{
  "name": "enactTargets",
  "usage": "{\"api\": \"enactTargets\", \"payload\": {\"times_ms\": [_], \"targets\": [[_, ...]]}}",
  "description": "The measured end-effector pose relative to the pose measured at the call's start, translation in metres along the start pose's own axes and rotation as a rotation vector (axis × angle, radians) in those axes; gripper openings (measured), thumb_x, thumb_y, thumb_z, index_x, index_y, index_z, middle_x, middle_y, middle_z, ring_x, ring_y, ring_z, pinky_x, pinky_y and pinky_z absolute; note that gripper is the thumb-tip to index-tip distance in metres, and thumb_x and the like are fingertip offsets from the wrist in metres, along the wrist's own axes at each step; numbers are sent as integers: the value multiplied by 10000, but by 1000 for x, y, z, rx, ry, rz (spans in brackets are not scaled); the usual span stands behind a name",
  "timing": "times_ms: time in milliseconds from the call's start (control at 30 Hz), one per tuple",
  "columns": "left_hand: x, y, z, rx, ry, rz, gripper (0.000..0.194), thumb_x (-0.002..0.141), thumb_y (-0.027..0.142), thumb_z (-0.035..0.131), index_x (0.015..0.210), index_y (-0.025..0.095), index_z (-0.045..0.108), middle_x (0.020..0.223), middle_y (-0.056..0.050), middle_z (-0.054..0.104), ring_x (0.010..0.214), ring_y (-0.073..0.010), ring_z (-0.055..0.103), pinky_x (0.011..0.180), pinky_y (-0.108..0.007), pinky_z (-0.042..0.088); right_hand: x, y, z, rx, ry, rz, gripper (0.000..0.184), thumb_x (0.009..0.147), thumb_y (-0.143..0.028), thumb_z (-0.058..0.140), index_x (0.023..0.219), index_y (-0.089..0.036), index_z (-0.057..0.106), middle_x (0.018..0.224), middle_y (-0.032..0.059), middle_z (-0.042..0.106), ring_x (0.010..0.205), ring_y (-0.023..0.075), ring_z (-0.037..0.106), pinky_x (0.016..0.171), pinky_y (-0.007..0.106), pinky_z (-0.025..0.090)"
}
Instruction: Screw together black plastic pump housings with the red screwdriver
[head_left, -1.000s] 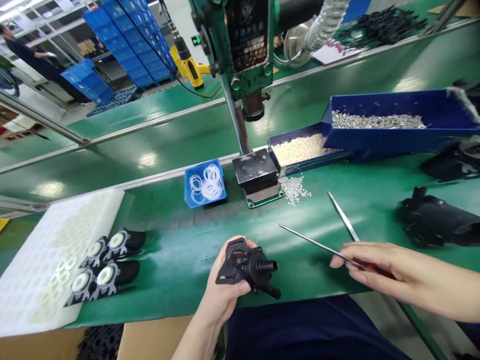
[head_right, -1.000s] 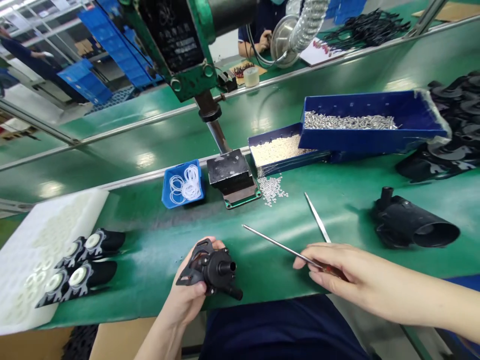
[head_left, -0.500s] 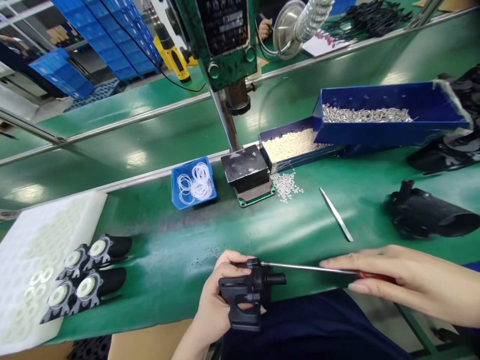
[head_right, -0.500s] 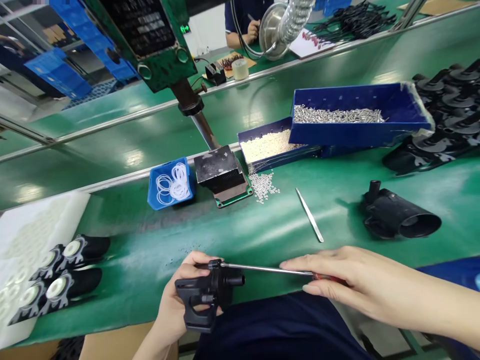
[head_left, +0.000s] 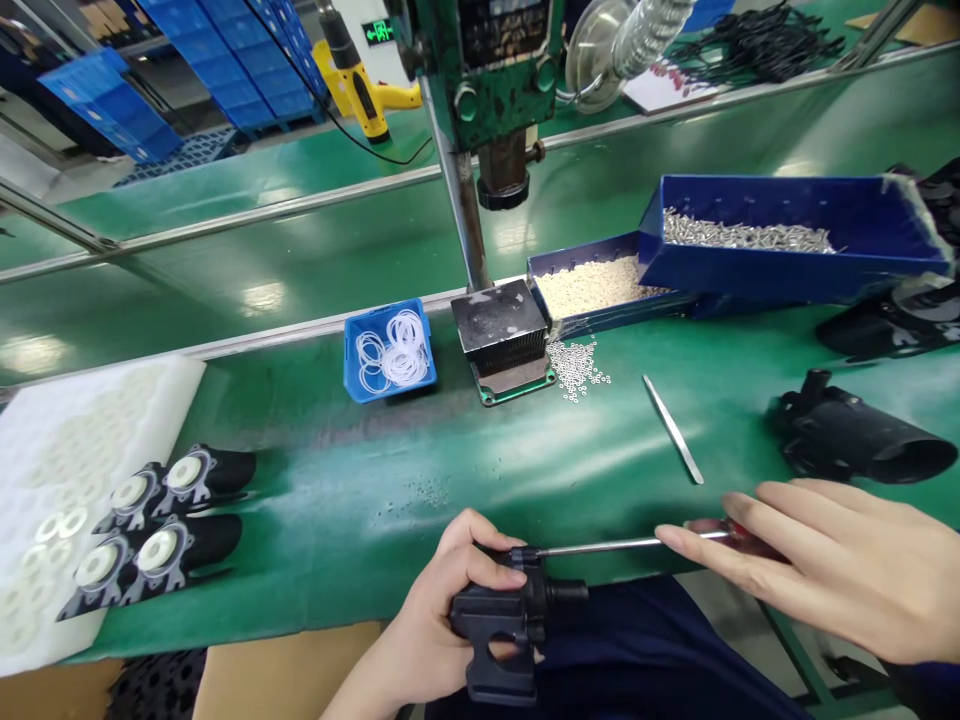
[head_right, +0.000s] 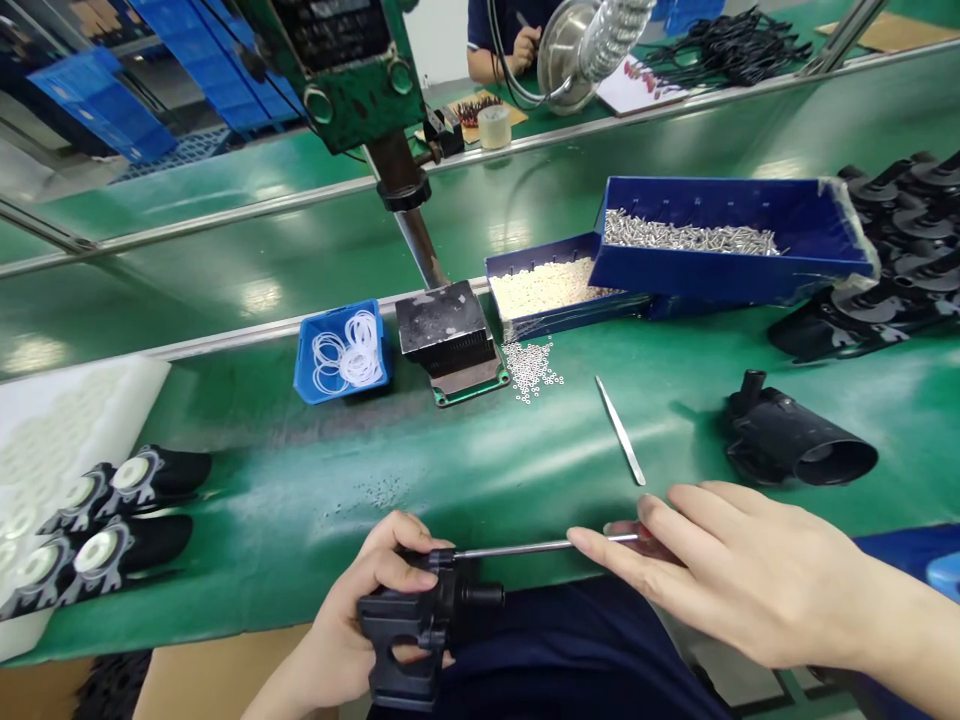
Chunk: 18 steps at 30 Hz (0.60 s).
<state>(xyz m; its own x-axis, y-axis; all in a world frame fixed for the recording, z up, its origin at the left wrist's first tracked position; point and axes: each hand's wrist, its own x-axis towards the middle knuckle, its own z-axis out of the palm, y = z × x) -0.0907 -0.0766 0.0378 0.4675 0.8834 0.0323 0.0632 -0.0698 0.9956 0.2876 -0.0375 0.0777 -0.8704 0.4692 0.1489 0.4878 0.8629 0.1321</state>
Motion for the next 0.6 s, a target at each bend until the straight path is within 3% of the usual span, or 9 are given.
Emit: {"api": "enactTargets", "payload": {"times_ms": [233,400,533,600], "targets": [[-4,-1,2,86,-59,-10,533,704,177,870,1129,303,574,1161,-53,451,1089,-227,555,927,-388,492,-3,0,-2,130,-167,-67,721,885,1,321,1575,-207,309,793,22,527,559,132,479,501,272,414],[-2,-1,7,82,-32,12,498,715,192,861,1103,296,565,1135,-45,445,1092,-232,555,927,-398,492,-7,0,-4,15,-157,-111,698,898,-134,441,1579,-198,302,802,35,544,559,192,534,469,350,484],[0,-1,7,105,-63,59,533,724,124,834,1146,297,557,1159,-51,440,1076,-211,556,914,-372,510,-8,-3,-5,166,-236,-55,790,842,-13,377,1589,-246,270,829,32,594,551,166,549,483,299,497],[0,-1,5,108,-74,108,567,730,76,806,1185,294,547,1180,-61,432,1105,-218,544,949,-391,511,-6,-3,-5,345,-242,73,664,934,-92,401,1553,-326,353,875,21,626,581,132,570,524,239,509]]}}
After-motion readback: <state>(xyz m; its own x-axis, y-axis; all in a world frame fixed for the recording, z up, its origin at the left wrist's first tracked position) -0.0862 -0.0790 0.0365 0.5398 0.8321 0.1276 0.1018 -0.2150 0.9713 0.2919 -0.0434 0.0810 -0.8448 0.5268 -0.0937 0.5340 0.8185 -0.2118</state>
